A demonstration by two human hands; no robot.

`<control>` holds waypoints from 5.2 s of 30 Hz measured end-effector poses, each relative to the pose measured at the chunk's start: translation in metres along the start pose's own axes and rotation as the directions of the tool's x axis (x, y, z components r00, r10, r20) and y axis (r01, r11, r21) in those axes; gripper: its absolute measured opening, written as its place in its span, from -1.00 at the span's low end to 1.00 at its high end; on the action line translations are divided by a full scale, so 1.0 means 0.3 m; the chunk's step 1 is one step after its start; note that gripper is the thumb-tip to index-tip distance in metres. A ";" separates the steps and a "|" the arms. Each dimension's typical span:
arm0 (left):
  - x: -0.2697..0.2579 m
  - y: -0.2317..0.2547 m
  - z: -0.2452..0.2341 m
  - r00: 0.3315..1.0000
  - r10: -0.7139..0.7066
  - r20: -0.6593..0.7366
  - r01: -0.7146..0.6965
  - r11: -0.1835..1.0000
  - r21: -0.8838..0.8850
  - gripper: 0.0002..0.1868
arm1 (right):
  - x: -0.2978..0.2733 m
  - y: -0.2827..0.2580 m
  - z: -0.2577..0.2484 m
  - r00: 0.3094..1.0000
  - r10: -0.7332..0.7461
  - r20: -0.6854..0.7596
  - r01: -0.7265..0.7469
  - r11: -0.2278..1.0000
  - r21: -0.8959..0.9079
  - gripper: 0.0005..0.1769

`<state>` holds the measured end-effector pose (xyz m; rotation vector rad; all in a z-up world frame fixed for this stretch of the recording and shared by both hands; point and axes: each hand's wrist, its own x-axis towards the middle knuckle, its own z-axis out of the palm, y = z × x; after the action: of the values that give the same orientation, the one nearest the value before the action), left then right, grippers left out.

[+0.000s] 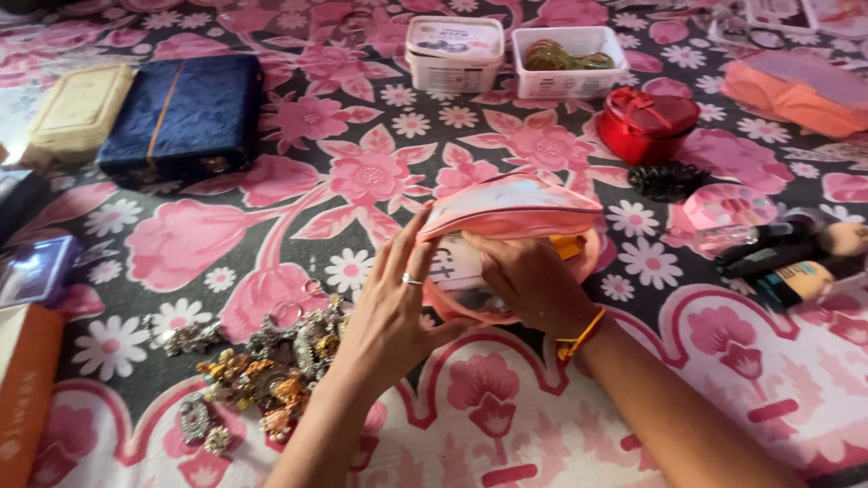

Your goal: The person opens a pink cosmetic bag and removes several makeup items, placing them on the bed. Then the person opens a blue jewelry box, removes necklaces and earrings, and places them on the bed. Finally, the person opens a small plastic container and removes earrings.

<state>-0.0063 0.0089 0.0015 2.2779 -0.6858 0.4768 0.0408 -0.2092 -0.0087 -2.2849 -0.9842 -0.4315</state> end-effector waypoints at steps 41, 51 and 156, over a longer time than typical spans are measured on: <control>0.019 -0.014 0.032 0.995 0.080 -0.063 -0.077 0.996 0.037 0.20 | -0.307 0.542 -0.482 0.340 0.822 -0.457 -0.699 0.546 0.462 -0.41; 0.006 -0.011 0.013 0.999 0.010 -0.034 -0.010 1.000 0.020 0.09 | -0.155 0.168 -0.266 0.713 0.170 -0.680 -0.249 0.968 -0.020 -0.42; 0.010 0.003 0.001 0.998 -0.023 -0.055 0.022 0.999 -0.036 0.15 | -0.174 0.223 -0.455 0.729 0.456 -0.510 -0.670 0.629 -0.395 -0.51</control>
<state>-0.0045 0.0071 0.0035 2.2288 -0.6357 0.5107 0.0476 -0.3615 0.0420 -2.7131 0.1436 -0.9075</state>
